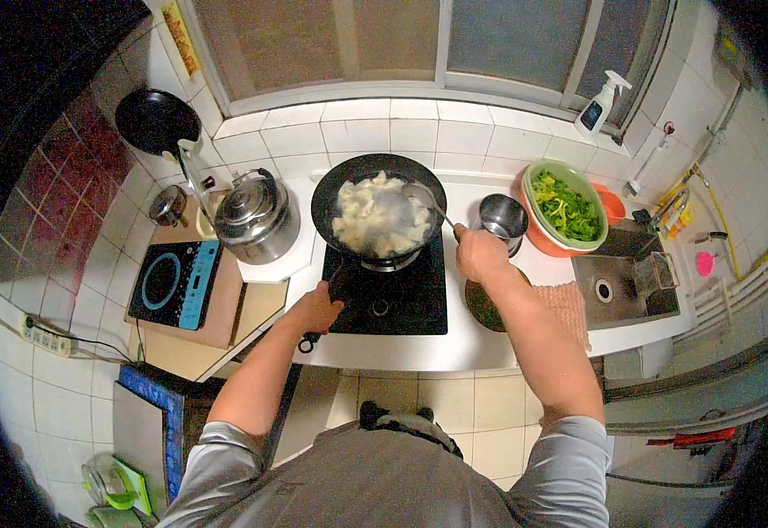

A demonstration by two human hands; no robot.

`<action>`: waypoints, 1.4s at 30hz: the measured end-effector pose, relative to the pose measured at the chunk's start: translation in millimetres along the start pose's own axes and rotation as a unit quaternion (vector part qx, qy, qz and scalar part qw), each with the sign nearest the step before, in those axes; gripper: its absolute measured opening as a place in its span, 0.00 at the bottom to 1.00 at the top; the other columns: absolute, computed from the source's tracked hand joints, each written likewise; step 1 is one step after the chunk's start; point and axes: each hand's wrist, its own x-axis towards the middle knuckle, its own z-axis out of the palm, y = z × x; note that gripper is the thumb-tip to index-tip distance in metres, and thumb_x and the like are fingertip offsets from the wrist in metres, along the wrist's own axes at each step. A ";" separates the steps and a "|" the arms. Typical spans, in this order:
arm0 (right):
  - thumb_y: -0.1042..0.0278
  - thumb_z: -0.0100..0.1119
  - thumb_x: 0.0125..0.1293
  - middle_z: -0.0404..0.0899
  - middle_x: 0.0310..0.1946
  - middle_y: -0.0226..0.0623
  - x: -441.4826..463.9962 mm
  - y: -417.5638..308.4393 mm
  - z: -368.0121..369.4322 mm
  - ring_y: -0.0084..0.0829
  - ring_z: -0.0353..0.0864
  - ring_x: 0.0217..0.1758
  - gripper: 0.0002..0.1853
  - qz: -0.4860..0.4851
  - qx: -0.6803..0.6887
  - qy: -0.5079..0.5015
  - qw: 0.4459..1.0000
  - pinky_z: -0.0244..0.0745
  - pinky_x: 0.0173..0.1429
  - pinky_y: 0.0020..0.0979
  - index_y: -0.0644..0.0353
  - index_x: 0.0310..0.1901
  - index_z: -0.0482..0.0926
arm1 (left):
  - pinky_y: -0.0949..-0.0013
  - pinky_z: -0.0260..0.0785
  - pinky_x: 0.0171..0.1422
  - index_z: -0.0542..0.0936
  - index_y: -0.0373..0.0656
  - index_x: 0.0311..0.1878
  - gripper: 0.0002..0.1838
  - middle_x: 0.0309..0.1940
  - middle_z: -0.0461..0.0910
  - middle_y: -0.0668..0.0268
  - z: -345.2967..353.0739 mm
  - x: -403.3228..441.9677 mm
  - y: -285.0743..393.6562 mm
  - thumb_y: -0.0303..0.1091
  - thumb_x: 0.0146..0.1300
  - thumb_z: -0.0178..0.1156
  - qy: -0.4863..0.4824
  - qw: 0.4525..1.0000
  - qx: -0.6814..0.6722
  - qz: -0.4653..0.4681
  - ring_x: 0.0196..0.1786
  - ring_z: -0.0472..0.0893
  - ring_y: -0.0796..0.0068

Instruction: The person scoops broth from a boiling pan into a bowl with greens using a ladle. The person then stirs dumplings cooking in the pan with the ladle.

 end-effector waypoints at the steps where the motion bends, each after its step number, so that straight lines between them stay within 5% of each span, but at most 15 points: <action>1: 0.66 0.54 0.63 0.82 0.38 0.55 2.0 0.3 -3.8 0.52 0.83 0.43 0.17 -0.006 -0.007 -0.014 1.000 0.77 0.49 0.49 0.56 0.54 0.77 | 0.56 0.76 0.38 0.62 0.28 0.52 0.24 0.26 0.82 0.48 1.5 2.3 -2.2 0.43 0.69 0.52 0.004 1.000 0.001 0.004 0.26 0.84 0.57; 5: 0.67 0.53 0.62 0.81 0.35 0.56 13.1 5.4 -10.8 0.54 0.81 0.43 0.16 -0.046 0.000 -0.066 0.997 0.75 0.50 0.48 0.62 0.49 0.79 | 0.57 0.76 0.36 0.62 0.28 0.51 0.23 0.27 0.82 0.47 4.4 5.9 -5.8 0.42 0.69 0.52 0.008 1.000 -0.003 0.009 0.26 0.84 0.56; 8: 0.66 0.52 0.63 0.82 0.30 0.52 32.8 19.1 -10.3 0.45 0.84 0.34 0.15 -0.086 0.000 -0.134 0.987 0.79 0.38 0.42 0.64 0.46 0.80 | 0.57 0.76 0.35 0.62 0.27 0.52 0.23 0.28 0.82 0.46 3.7 6.0 -4.8 0.41 0.69 0.52 0.002 1.000 0.005 0.007 0.26 0.84 0.56; 11: 0.64 0.52 0.65 0.82 0.26 0.44 36.7 9.6 -32.3 0.31 0.79 0.20 0.14 0.050 0.165 -0.286 0.943 0.74 0.23 0.32 0.65 0.43 0.80 | 0.57 0.76 0.35 0.62 0.27 0.52 0.23 0.28 0.82 0.46 4.5 6.6 -6.2 0.42 0.69 0.52 0.004 1.000 0.007 0.009 0.26 0.84 0.56; 14: 0.64 0.51 0.68 0.80 0.23 0.37 37.2 5.7 -40.2 0.19 0.69 0.12 0.13 0.096 0.240 -0.320 0.911 0.62 0.14 0.24 0.64 0.41 0.79 | 0.56 0.76 0.38 0.62 0.27 0.52 0.24 0.28 0.82 0.45 12.5 16.0 -15.8 0.42 0.69 0.51 0.026 0.999 0.017 0.032 0.27 0.84 0.54; 17: 0.64 0.51 0.69 0.78 0.21 0.39 28.2 -4.2 -45.0 0.22 0.69 0.12 0.13 0.158 0.360 -0.329 0.859 0.61 0.13 0.26 0.66 0.34 0.78 | 0.54 0.76 0.41 0.63 0.27 0.51 0.24 0.29 0.81 0.44 13.7 16.5 -17.3 0.43 0.69 0.51 0.037 0.998 0.032 0.038 0.30 0.84 0.50; 23: 0.62 0.52 0.70 0.78 0.22 0.39 21.3 5.2 6.5 0.19 0.69 0.13 0.11 0.174 0.572 -0.346 0.723 0.62 0.12 0.20 0.63 0.37 0.76 | 0.52 0.75 0.44 0.62 0.27 0.52 0.25 0.34 0.81 0.40 -1.0 -1.8 -2.0 0.43 0.69 0.51 0.004 1.000 0.010 0.014 0.36 0.84 0.47; 27: 0.65 0.50 0.71 0.76 0.22 0.38 8.0 -19.0 6.1 0.19 0.66 0.12 0.10 0.192 0.611 -0.304 0.705 0.59 0.12 0.20 0.64 0.40 0.75 | 0.51 0.74 0.46 0.63 0.26 0.53 0.25 0.33 0.81 0.40 -2.0 -3.1 0.2 0.43 0.69 0.51 -0.002 1.000 -0.012 0.004 0.37 0.84 0.46; 31: 0.61 0.54 0.68 0.77 0.22 0.33 10.5 -27.3 10.3 0.19 0.69 0.14 0.12 0.145 0.562 -0.261 0.771 0.66 0.15 0.22 0.63 0.39 0.78 | 0.52 0.75 0.45 0.63 0.26 0.53 0.24 0.33 0.81 0.41 0.2 -1.2 -2.1 0.42 0.70 0.51 0.011 1.000 -0.004 0.014 0.33 0.84 0.49; 34: 0.62 0.54 0.67 0.77 0.22 0.34 15.3 -29.6 17.4 0.22 0.72 0.15 0.16 0.127 0.459 -0.208 0.854 0.70 0.18 0.25 0.65 0.48 0.79 | 0.52 0.75 0.45 0.63 0.26 0.54 0.24 0.32 0.81 0.41 2.8 2.1 -3.7 0.42 0.70 0.51 0.012 1.000 -0.004 0.004 0.31 0.85 0.51; 37: 0.63 0.53 0.66 0.82 0.29 0.44 20.8 -23.7 26.0 0.35 0.82 0.26 0.21 0.088 0.363 -0.151 0.915 0.80 0.33 0.35 0.63 0.58 0.76 | 0.53 0.76 0.45 0.63 0.26 0.53 0.24 0.32 0.82 0.41 4.6 3.6 -5.4 0.41 0.70 0.51 0.023 0.999 0.014 0.019 0.30 0.85 0.52; 40: 0.64 0.54 0.64 0.83 0.41 0.53 23.4 -15.1 37.6 0.47 0.84 0.43 0.24 -0.045 0.172 0.020 0.984 0.79 0.51 0.41 0.58 0.62 0.73 | 0.54 0.76 0.45 0.63 0.26 0.53 0.24 0.31 0.82 0.42 3.7 3.2 -5.3 0.41 0.70 0.50 0.019 0.999 0.015 0.022 0.31 0.85 0.52; 42: 0.64 0.55 0.63 0.81 0.45 0.54 14.8 -21.3 18.0 0.50 0.81 0.49 0.24 0.005 0.169 -0.012 0.986 0.74 0.58 0.42 0.56 0.62 0.73 | 0.54 0.76 0.45 0.63 0.26 0.52 0.23 0.31 0.82 0.42 6.7 8.2 -9.7 0.42 0.70 0.51 0.023 0.999 0.020 0.024 0.31 0.85 0.52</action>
